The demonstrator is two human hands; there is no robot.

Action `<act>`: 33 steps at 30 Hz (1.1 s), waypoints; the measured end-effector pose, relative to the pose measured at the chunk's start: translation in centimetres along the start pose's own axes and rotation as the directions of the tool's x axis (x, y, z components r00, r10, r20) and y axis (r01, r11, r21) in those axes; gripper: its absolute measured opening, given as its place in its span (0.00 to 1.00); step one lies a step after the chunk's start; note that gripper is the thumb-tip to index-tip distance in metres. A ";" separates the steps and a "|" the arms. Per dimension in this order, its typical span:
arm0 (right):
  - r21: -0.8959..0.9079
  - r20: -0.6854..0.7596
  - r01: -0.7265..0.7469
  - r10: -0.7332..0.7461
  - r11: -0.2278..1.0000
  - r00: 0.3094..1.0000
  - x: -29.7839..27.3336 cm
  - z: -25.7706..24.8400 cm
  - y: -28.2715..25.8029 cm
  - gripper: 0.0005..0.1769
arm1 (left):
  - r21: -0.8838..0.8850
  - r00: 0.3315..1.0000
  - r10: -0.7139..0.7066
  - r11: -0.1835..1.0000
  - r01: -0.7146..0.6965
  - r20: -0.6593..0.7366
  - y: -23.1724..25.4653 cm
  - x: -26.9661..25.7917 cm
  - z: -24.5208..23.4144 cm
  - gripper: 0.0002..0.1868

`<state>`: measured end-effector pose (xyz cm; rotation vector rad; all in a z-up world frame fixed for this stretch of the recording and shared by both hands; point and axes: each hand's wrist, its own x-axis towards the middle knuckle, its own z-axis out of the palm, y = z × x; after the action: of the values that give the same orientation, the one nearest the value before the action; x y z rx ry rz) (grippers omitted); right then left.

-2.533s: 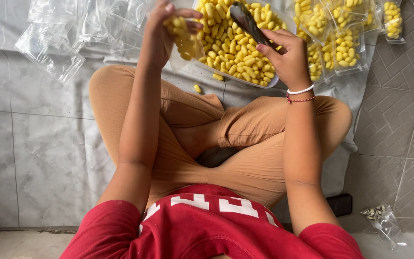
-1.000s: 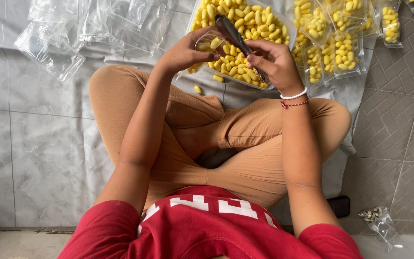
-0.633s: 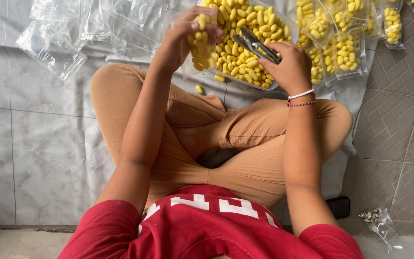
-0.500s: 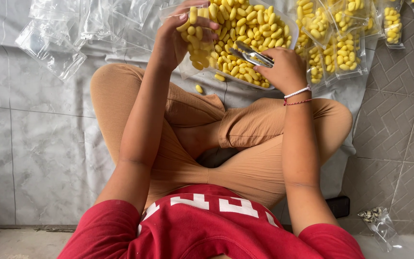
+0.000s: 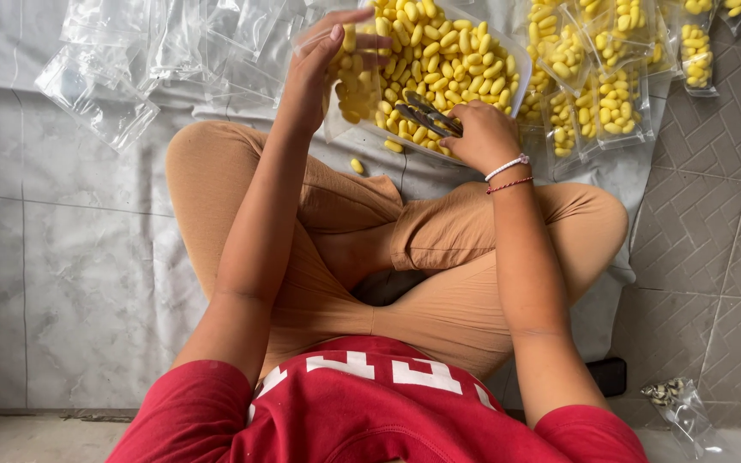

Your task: Packaging small yellow snacks into plastic bags using tongs

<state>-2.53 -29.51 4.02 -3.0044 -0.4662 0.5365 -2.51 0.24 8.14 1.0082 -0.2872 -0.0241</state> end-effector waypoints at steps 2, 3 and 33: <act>0.004 0.016 -0.006 0.005 1.000 1.000 0.3 0.1 -0.2 0.28 | 0.047 0.999 -0.002 0.999 0.004 -0.032 -0.1 0.1 -0.2 0.23; -0.011 0.022 0.008 -0.008 1.000 1.000 0.3 0.2 -0.2 0.28 | 0.044 0.998 0.036 0.998 -0.034 -0.054 -0.6 0.2 -0.5 0.22; 0.039 -0.020 -0.086 0.087 0.996 0.996 0.9 -0.2 -2.3 0.29 | 0.289 0.881 0.195 0.955 -0.070 -0.431 -3.1 -0.6 -0.1 0.08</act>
<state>-2.29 -27.05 4.18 -3.0019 -0.3223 0.5124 -2.75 -1.20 5.33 1.2255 0.0772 0.3853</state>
